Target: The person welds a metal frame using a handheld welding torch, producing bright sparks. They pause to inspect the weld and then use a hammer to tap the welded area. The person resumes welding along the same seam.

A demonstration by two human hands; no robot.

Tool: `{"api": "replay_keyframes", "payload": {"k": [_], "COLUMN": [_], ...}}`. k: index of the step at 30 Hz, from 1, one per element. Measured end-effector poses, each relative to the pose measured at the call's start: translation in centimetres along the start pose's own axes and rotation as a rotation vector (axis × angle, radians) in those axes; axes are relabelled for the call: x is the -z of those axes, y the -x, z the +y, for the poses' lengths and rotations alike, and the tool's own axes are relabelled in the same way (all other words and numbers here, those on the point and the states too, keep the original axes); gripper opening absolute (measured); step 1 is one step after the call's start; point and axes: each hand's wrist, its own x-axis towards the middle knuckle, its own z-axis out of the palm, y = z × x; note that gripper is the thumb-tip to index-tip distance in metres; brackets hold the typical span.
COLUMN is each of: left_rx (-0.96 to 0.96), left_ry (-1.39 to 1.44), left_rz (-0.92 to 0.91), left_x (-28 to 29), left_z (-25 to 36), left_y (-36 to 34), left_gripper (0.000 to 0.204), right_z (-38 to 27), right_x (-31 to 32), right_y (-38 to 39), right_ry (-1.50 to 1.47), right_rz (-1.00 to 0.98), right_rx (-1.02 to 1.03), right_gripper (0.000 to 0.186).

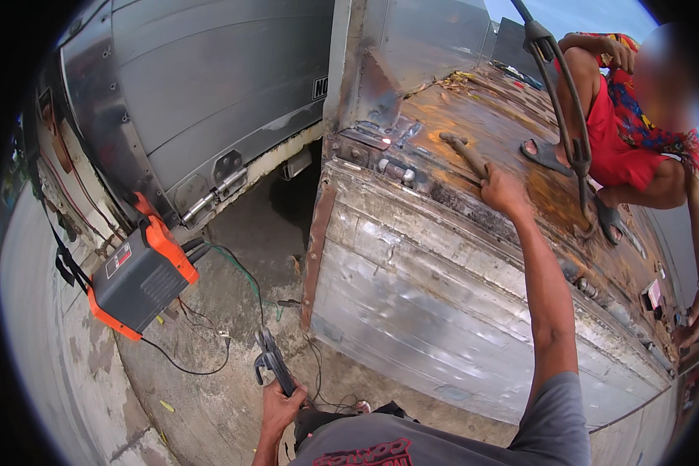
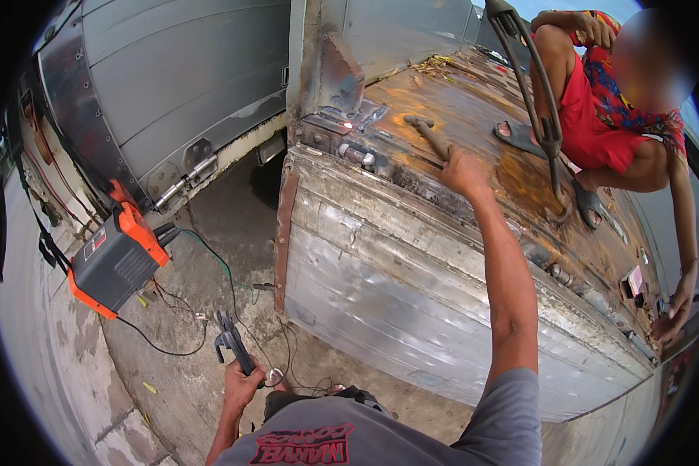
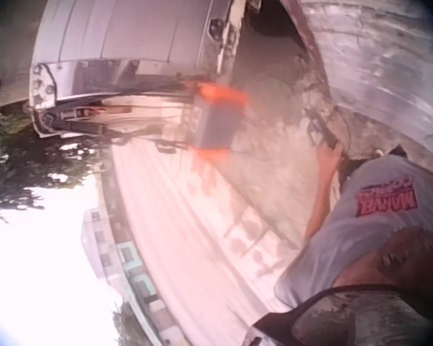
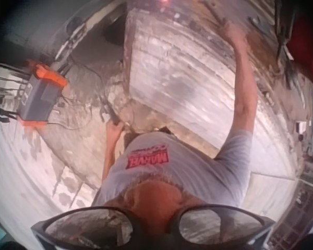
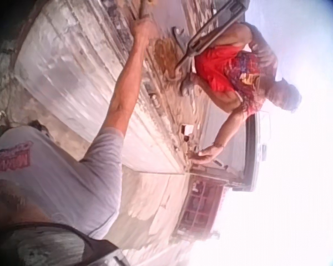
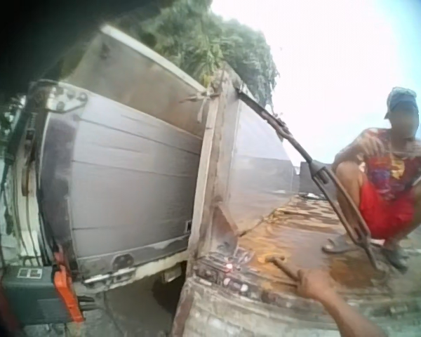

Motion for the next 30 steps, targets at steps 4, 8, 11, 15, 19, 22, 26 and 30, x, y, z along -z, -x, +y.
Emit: {"api": "replay_keyframes", "payload": {"k": [4, 8, 11, 15, 19, 22, 26, 30], "left_rx": [-0.064, -0.122, -0.158, -0.166, -0.137, -0.108, -0.128, -0.088], "left_ry": [0.048, 0.04, -0.025, -0.012, 0.059, 0.044, -0.096, -0.087], "left_rz": [-0.005, -0.025, -0.068, -0.104, -0.138, -0.134, -0.24, -0.222], "left_x": [-2.3, -2.7, -1.6, -0.3, 0.9, 3.3, 5.2, 7.3], "left_z": [-0.8, -0.3, -0.3, 0.5, -0.2, -1.4, -1.8, -1.3], "left_y": [0.9, -0.1, -1.0, -1.5, -1.8, -1.3, -2.5, -2.3], "left_gripper": [0.018, 0.019, 0.02, 0.02, 0.019, 0.019, 0.015, 0.015], "right_z": [-1.4, -7.5, -11.9, -15.7, -15.1, -18.5, -15.0, -20.1], "right_x": [-2.2, -0.4, 5.7, 7.0, -2.2, 1.2, 1.0, 3.8], "right_y": [2.0, 6.2, 8.3, 8.4, 6.3, 7.0, 4.4, 8.2], "right_ry": [-0.469, -0.779, -0.837, -0.779, -0.579, -0.612, -0.568, -0.699], "right_rz": [0.295, 0.223, 0.181, 0.471, 0.519, -0.013, 0.245, 0.284], "right_rx": [0.068, 0.093, 0.124, 0.207, 0.254, -0.03, 0.045, -0.038], "right_gripper": [0.053, 0.061, 0.064, 0.068, 0.071, 0.067, 0.061, 0.061]}}
